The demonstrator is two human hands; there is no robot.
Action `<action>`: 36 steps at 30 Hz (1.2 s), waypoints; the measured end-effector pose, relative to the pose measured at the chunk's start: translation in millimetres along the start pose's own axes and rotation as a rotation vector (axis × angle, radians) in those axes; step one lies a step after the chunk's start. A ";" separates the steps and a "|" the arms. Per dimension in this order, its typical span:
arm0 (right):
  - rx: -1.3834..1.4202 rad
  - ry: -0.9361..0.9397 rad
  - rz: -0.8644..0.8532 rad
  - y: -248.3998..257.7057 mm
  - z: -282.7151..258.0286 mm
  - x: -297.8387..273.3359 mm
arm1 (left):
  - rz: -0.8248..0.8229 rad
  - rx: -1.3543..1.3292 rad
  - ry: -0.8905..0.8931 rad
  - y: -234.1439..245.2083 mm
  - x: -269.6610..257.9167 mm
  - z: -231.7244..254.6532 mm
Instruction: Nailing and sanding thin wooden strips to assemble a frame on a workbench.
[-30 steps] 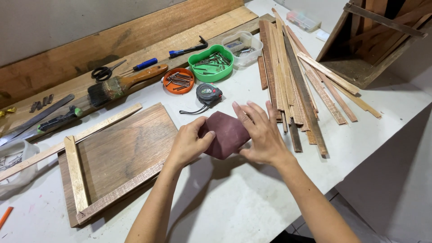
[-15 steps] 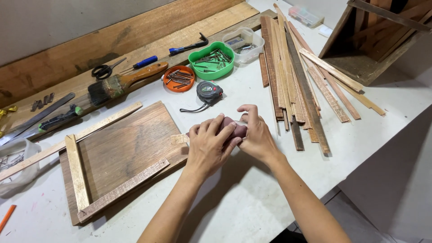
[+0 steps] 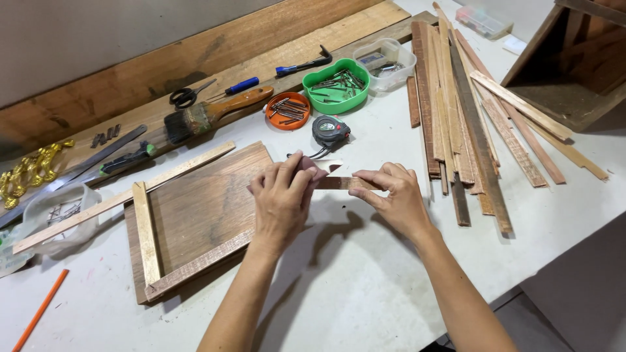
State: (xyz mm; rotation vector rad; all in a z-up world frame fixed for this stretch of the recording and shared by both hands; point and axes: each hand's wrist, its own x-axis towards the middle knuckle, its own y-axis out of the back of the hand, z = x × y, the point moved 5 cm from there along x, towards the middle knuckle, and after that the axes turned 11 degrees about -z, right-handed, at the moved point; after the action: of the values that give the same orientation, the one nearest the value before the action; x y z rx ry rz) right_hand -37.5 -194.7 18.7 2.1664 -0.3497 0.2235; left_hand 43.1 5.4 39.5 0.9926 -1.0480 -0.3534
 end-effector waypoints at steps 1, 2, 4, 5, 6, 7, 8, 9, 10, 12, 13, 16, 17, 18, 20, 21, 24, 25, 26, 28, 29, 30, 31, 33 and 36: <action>0.004 0.003 -0.005 -7.7 6.1 1.4 | -0.003 0.003 0.005 -2.5 3.4 10.9; -0.003 0.059 0.022 -14.4 9.1 2.5 | 0.049 -0.033 -0.005 -2.3 5.6 22.0; -0.005 0.126 0.042 -24.3 9.3 4.9 | 0.103 -0.061 -0.006 -6.6 5.4 34.5; -0.030 0.135 0.061 -25.8 6.6 6.6 | 0.051 -0.052 -0.007 -13.8 4.4 36.8; -0.054 0.139 0.083 -26.4 4.4 8.2 | -0.004 -0.046 -0.011 -21.1 5.0 39.3; -0.050 0.144 0.079 -28.0 0.7 8.6 | -0.004 -0.040 -0.005 -19.3 4.5 35.8; -0.069 0.149 0.090 -28.3 -2.0 6.8 | -0.009 -0.062 0.011 -19.2 3.1 33.5; -0.088 0.154 0.101 -28.5 -4.5 4.7 | -0.014 -0.084 0.028 -19.2 1.6 31.4; -0.085 0.156 0.098 -29.2 -7.2 5.7 | -0.015 -0.082 0.031 -16.0 1.0 25.5; -0.069 0.148 0.064 -31.8 -12.4 8.1 | -0.034 -0.064 0.039 -9.8 -0.6 14.3; -0.067 0.154 0.059 -31.5 -10.9 6.9 | -0.033 -0.060 0.045 -8.3 -5.5 3.8; -0.082 0.140 0.093 -29.2 -3.2 6.5 | 0.006 -0.010 0.086 -2.9 -14.5 -25.1; -0.089 0.126 0.082 -32.1 0.1 7.0 | -0.012 0.024 0.137 -2.7 -17.2 -33.7; -0.095 0.113 0.069 -36.1 2.5 7.4 | -0.030 0.059 0.191 -1.7 -21.5 -42.8; -0.107 0.138 0.072 -35.1 -8.9 8.7 | 0.000 0.075 0.201 11.8 -18.5 -30.9; -0.123 0.159 0.078 -34.5 -15.2 9.5 | 0.030 0.086 0.207 19.2 -17.0 -25.0; -0.157 0.190 0.059 -48.9 -24.8 14.3 | 0.065 0.028 0.087 19.3 -9.6 10.3; -0.156 0.194 0.056 -53.4 -21.0 14.7 | 0.067 0.030 0.091 18.1 -9.8 14.2; -0.163 0.231 0.085 -57.3 -19.1 13.7 | 0.031 0.018 0.088 15.2 -10.6 18.4; -0.170 0.271 0.114 -57.9 -23.8 11.2 | -0.001 0.008 0.087 10.1 -12.7 17.8; -0.120 0.234 0.063 -56.7 -27.7 10.9 | -0.001 -0.041 0.096 7.3 -14.3 12.2; -0.069 0.196 0.007 -57.3 -31.4 7.6 | -0.004 -0.092 0.108 3.9 -18.8 7.6; -0.068 0.198 0.003 -59.0 -29.0 7.6 | -0.003 -0.092 0.113 2.2 -25.5 -3.7; -0.090 0.175 -0.010 -61.5 -23.6 12.6 | -0.005 0.004 0.125 0.4 -33.9 -28.0; -0.110 0.150 -0.028 -66.5 -15.9 15.7 | -0.086 0.093 0.225 0.8 -57.5 -76.9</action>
State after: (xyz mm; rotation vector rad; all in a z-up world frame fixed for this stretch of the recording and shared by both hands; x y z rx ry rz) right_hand -1.3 -147.6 -18.5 2.0310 -0.2400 0.3412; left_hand 79.8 83.6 -2.3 1.1353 -0.8253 -0.2581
